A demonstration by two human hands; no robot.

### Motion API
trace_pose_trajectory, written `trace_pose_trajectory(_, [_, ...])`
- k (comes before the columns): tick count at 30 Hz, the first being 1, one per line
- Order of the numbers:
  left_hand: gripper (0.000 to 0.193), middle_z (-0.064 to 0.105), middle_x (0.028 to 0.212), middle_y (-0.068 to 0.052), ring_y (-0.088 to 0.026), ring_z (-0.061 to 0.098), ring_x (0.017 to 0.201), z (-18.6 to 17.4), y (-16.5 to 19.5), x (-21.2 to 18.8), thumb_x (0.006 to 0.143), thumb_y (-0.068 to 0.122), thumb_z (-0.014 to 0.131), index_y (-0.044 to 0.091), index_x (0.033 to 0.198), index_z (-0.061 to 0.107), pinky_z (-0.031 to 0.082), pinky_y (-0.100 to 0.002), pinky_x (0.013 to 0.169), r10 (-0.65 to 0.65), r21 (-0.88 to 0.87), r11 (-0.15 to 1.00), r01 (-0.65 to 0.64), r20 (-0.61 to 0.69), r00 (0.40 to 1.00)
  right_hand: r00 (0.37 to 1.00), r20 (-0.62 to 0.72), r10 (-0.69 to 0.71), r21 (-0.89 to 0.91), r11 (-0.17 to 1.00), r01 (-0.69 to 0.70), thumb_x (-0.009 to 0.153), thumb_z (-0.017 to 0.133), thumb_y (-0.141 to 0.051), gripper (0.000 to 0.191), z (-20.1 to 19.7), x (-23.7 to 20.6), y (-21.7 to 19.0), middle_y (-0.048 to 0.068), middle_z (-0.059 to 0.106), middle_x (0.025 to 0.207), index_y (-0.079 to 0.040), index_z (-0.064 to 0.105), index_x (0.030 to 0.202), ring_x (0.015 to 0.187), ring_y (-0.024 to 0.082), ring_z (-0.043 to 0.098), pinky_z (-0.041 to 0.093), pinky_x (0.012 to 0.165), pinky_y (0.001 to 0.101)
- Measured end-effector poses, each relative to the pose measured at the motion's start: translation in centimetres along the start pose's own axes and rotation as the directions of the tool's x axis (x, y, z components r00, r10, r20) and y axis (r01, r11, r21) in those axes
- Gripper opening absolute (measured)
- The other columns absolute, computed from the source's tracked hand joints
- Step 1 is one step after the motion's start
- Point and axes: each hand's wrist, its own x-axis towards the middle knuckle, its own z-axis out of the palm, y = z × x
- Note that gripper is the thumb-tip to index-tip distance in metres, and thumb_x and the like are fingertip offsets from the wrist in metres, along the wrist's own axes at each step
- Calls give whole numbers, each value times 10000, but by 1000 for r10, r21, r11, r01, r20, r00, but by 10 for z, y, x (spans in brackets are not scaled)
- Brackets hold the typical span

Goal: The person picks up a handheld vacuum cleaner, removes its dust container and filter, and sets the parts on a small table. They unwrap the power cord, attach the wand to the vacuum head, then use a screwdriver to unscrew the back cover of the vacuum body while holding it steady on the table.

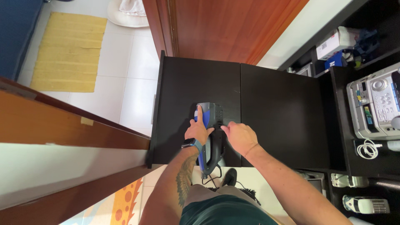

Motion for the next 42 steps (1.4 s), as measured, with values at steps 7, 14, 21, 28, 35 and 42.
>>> trace_pose_trajectory(7, [1193, 527, 1328, -257, -431, 682, 1060, 2, 0, 2, 856, 469, 792, 349, 1630, -108, 577, -508, 862, 5, 8, 1000, -5, -3, 1000, 923, -247, -294, 91, 941, 325, 902, 631, -200, 218, -3, 2, 2, 95, 708, 967, -124, 644, 1106, 946, 332, 703, 551, 811, 456])
trace_pose_trajectory(14, [1198, 536, 1325, -255, -443, 691, 1041, 3, 0, 5, 858, 460, 785, 347, 1630, -124, 579, -509, 857, 12, 8, 1000, -12, 2, 1000, 927, -265, -266, 71, 953, 293, 970, 610, -271, 154, -1, 2, 2, 107, 712, 928, -151, 701, 1001, 950, 329, 711, 568, 834, 436])
trace_pose_trajectory(21, [1192, 538, 1316, -245, -442, 692, 1023, 6, -2, 5, 857, 449, 787, 355, 1623, -121, 573, -513, 861, 3, 5, 1000, -3, 3, 1000, 999, 28, 45, 126, 991, -48, 1015, 675, -421, 367, 1, 6, 3, 90, 736, 995, -82, 588, 1123, 966, 328, 716, 568, 851, 434])
trace_pose_trajectory(28, [1187, 540, 1313, -247, -445, 698, 1013, 5, -2, 6, 857, 444, 788, 361, 1627, -112, 577, -510, 852, 0, 0, 1000, 0, 12, 1000, 906, -301, -296, 174, 918, 358, 830, 652, -163, 130, 1, 1, 0, 132, 700, 951, -122, 687, 949, 895, 355, 715, 573, 760, 447])
trace_pose_trajectory(35, [1193, 534, 1324, -255, -440, 694, 1022, 5, -2, 5, 855, 454, 789, 353, 1627, -116, 582, -507, 849, 21, -2, 1000, -21, -8, 1000, 965, -222, -142, 185, 965, 184, 974, 658, -269, 162, -2, 2, -2, 117, 703, 923, -113, 696, 954, 888, 343, 705, 560, 801, 430])
trace_pose_trajectory(42, [1171, 533, 1331, -250, -431, 692, 1036, 3, -1, 5, 872, 458, 771, 351, 1626, -119, 577, -505, 868, 13, 5, 1000, -13, 7, 1000, 990, -139, 7, 284, 958, 33, 929, 690, -322, 408, -2, 0, 3, 118, 758, 917, -58, 580, 1221, 870, 369, 707, 556, 767, 464])
